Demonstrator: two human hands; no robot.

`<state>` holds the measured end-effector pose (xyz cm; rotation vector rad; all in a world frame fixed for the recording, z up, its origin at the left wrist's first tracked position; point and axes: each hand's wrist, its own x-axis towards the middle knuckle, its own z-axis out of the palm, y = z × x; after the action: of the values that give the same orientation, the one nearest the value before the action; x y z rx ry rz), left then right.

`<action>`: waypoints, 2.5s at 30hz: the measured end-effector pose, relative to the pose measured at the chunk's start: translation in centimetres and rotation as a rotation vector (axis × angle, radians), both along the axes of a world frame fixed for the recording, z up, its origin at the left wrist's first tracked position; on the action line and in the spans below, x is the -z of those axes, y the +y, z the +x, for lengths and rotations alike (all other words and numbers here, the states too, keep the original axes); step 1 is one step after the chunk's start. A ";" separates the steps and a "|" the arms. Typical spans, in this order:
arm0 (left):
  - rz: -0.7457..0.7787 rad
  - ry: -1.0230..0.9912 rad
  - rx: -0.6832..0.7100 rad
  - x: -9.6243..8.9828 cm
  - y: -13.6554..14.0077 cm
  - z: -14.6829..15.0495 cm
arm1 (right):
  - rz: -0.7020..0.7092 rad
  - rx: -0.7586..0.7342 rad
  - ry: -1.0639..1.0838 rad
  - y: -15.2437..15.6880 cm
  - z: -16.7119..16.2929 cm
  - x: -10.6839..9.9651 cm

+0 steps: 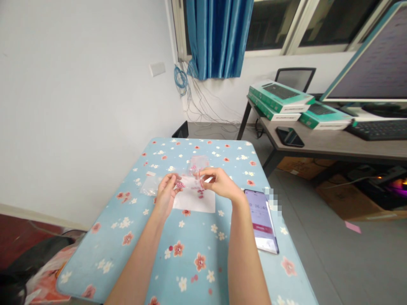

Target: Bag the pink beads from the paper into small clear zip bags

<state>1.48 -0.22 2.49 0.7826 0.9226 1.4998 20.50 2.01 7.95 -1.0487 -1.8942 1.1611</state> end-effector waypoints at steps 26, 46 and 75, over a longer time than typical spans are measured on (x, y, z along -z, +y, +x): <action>0.039 0.600 -0.311 1.8 0.7 -0.8 | -0.223 -0.045 -0.027 2.2 -0.9 5.4; 0.114 0.691 -0.295 1.1 0.1 -0.3 | -0.253 -0.055 -0.070 2.7 -0.6 6.6; 0.182 0.578 -0.231 0.4 -0.2 0.2 | -0.302 -0.007 -0.036 2.2 0.0 5.8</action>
<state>1.65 -0.38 2.06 1.3201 1.3505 1.6005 20.47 4.21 2.11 -1.2297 -1.7858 1.4745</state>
